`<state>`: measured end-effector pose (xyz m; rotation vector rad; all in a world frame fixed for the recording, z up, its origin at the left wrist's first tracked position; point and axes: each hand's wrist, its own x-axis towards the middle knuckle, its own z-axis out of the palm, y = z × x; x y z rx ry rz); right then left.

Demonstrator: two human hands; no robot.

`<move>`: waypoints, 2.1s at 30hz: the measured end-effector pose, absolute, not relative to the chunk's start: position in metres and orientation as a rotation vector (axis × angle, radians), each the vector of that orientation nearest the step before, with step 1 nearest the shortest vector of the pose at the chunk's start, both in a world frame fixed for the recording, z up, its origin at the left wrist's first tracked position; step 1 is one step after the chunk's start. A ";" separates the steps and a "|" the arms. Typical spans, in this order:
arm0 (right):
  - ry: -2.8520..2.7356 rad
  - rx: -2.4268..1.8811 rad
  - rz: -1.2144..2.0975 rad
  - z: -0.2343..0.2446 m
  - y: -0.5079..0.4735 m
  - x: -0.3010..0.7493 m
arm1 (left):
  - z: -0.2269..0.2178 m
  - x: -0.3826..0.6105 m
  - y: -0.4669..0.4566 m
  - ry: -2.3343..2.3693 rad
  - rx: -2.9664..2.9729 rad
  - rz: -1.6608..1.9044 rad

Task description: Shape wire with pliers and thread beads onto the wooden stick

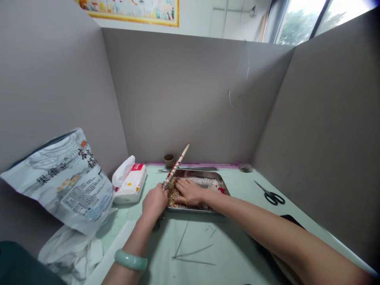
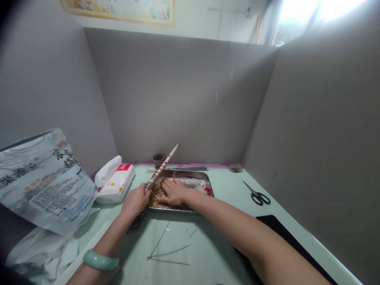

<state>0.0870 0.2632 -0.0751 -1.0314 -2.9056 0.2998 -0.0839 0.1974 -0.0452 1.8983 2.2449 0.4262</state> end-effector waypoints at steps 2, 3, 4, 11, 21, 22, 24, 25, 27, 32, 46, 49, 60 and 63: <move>-2.922 -1.022 0.315 -0.077 0.262 0.086 | -0.045 -0.084 0.197 2.244 1.904 0.430; -2.928 -1.041 0.322 -0.077 0.262 0.087 | -0.045 -0.084 0.197 2.244 1.908 0.431; -2.922 -1.075 0.320 -0.077 0.262 0.088 | -0.045 -0.084 0.197 2.245 1.909 0.431; -2.814 -1.272 0.294 -0.077 0.263 0.104 | -0.045 -0.083 0.197 2.243 1.903 0.437; -2.849 -1.031 0.348 -0.077 0.257 0.079 | -0.046 -0.084 0.198 2.238 1.900 0.435; -2.874 -0.983 0.353 -0.078 0.257 0.076 | -0.046 -0.085 0.199 2.236 1.904 0.438; -2.908 -0.958 0.364 -0.080 0.257 0.073 | -0.046 -0.085 0.199 2.233 1.911 0.444; -2.909 -0.979 0.362 -0.080 0.257 0.073 | -0.047 -0.085 0.199 2.233 1.911 0.443; -2.893 -1.053 0.355 -0.081 0.258 0.078 | -0.047 -0.085 0.199 2.235 1.909 0.440; -2.845 -1.234 0.358 -0.076 0.257 0.108 | -0.047 -0.084 0.199 2.242 1.897 0.448; -2.753 -1.363 0.451 -0.077 0.254 0.098 | -0.048 -0.085 0.200 2.243 1.907 0.428; -2.741 -1.272 0.488 -0.077 0.254 0.090 | -0.048 -0.085 0.201 2.249 1.911 0.421; -2.486 -1.699 0.597 -0.070 0.243 0.094 | -0.050 -0.084 0.201 2.219 1.900 0.440; -2.374 -1.901 0.577 -0.065 0.238 0.097 | -0.049 -0.084 0.201 2.219 1.907 0.430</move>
